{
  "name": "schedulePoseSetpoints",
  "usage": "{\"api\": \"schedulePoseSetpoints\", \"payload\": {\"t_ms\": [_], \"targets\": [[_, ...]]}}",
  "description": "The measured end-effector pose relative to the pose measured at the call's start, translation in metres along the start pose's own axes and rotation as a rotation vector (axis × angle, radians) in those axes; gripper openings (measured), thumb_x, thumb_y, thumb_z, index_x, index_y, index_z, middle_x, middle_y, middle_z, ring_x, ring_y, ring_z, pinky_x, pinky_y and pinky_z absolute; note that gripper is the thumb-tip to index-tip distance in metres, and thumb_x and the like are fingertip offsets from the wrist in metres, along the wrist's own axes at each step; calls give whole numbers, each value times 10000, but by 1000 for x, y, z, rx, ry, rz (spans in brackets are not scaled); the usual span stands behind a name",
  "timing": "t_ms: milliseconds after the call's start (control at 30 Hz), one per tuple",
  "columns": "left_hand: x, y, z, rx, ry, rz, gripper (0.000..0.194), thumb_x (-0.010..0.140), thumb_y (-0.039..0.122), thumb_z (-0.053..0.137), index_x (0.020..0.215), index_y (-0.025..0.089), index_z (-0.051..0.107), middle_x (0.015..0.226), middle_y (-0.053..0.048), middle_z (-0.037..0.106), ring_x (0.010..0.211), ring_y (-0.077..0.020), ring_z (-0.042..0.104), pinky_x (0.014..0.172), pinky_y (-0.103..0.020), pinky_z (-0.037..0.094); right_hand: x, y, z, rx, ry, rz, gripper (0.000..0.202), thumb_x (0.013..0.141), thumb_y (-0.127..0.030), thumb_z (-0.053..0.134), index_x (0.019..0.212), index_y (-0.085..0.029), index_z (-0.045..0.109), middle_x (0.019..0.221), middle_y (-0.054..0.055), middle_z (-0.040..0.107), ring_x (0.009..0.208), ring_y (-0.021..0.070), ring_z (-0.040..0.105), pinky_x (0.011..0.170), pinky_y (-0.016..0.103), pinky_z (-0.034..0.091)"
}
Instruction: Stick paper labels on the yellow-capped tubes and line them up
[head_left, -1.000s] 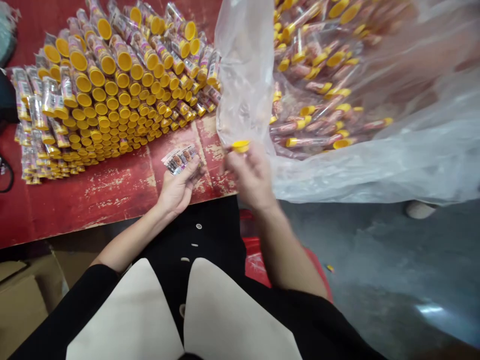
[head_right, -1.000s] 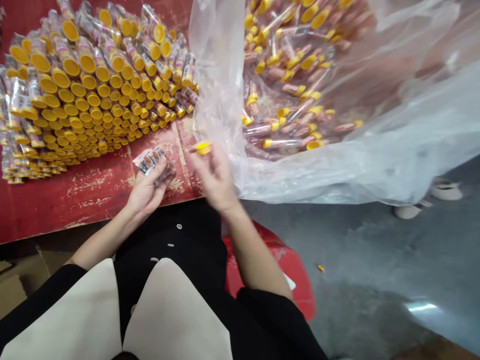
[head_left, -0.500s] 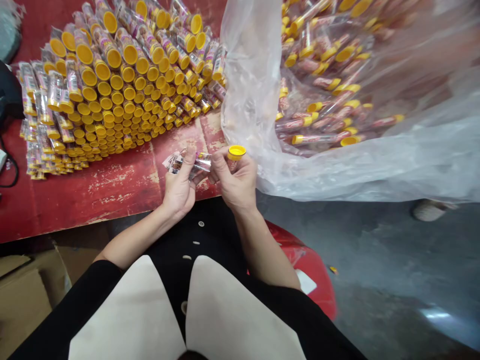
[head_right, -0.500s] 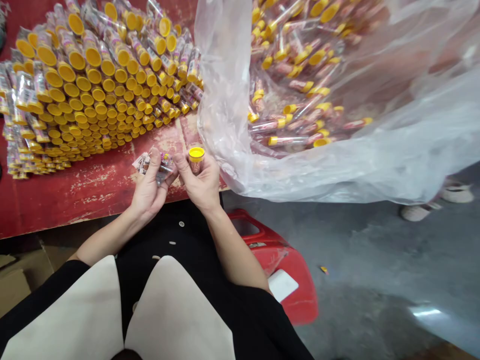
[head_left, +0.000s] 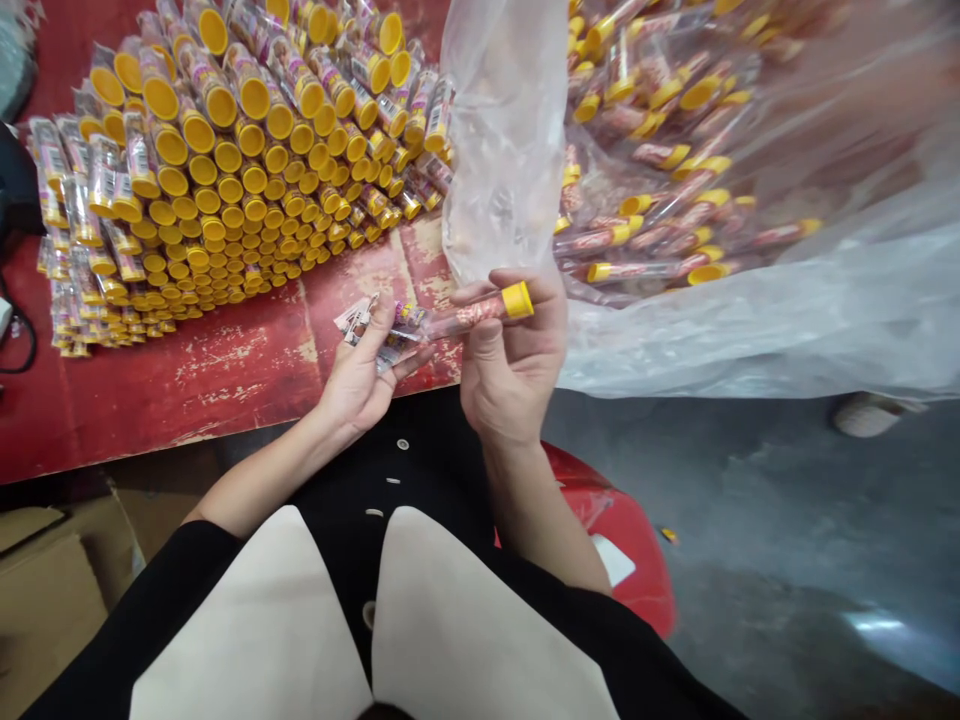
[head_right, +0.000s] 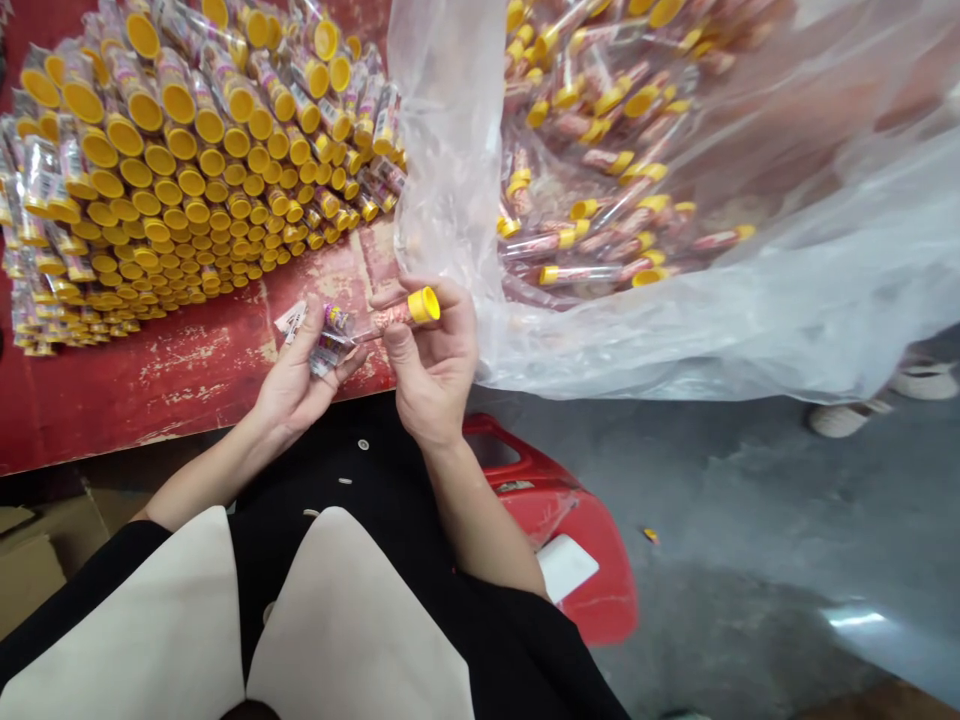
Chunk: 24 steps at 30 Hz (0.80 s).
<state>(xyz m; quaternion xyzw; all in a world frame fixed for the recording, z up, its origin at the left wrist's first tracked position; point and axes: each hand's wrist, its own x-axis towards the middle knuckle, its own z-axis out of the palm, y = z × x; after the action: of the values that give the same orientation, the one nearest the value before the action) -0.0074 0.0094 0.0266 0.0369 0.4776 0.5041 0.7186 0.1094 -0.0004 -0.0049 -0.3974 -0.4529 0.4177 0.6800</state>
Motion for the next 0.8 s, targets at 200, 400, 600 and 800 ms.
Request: {"api": "schedulePoseSetpoints", "payload": {"t_ms": [200,400,600,800], "targets": [[0,0,-2,60,-61,-9,276,763,354,808,880,169,638,807,20,699,879,-146,730,867,-300,609,-8,4,-8,-164,54,-68,414,909,-407,651,1300,-350,524,1083,39,675,862,170,692,761,339,600],[-2,-1,-3,107,-132,62,377,647,336,889,867,144,650,843,20,709,874,-153,733,885,-317,609,-11,9,-17,-225,150,-170,359,818,-275,768,1157,-322,660,1106,17,640,983,172,680,789,312,620],[8,2,-11,209,-92,125,428,605,387,903,865,148,661,824,18,706,791,-127,712,774,-264,608,-11,-10,-35,-444,-139,-187,330,884,-218,672,1196,-319,711,1109,42,721,1056,221,687,911,419,595],[9,2,-12,325,-189,108,475,564,452,907,839,146,670,774,9,702,651,-104,676,564,-193,540,-10,-12,-35,-487,-210,-130,424,893,-197,647,1290,-345,666,1033,41,656,952,170,653,798,349,568]]}}
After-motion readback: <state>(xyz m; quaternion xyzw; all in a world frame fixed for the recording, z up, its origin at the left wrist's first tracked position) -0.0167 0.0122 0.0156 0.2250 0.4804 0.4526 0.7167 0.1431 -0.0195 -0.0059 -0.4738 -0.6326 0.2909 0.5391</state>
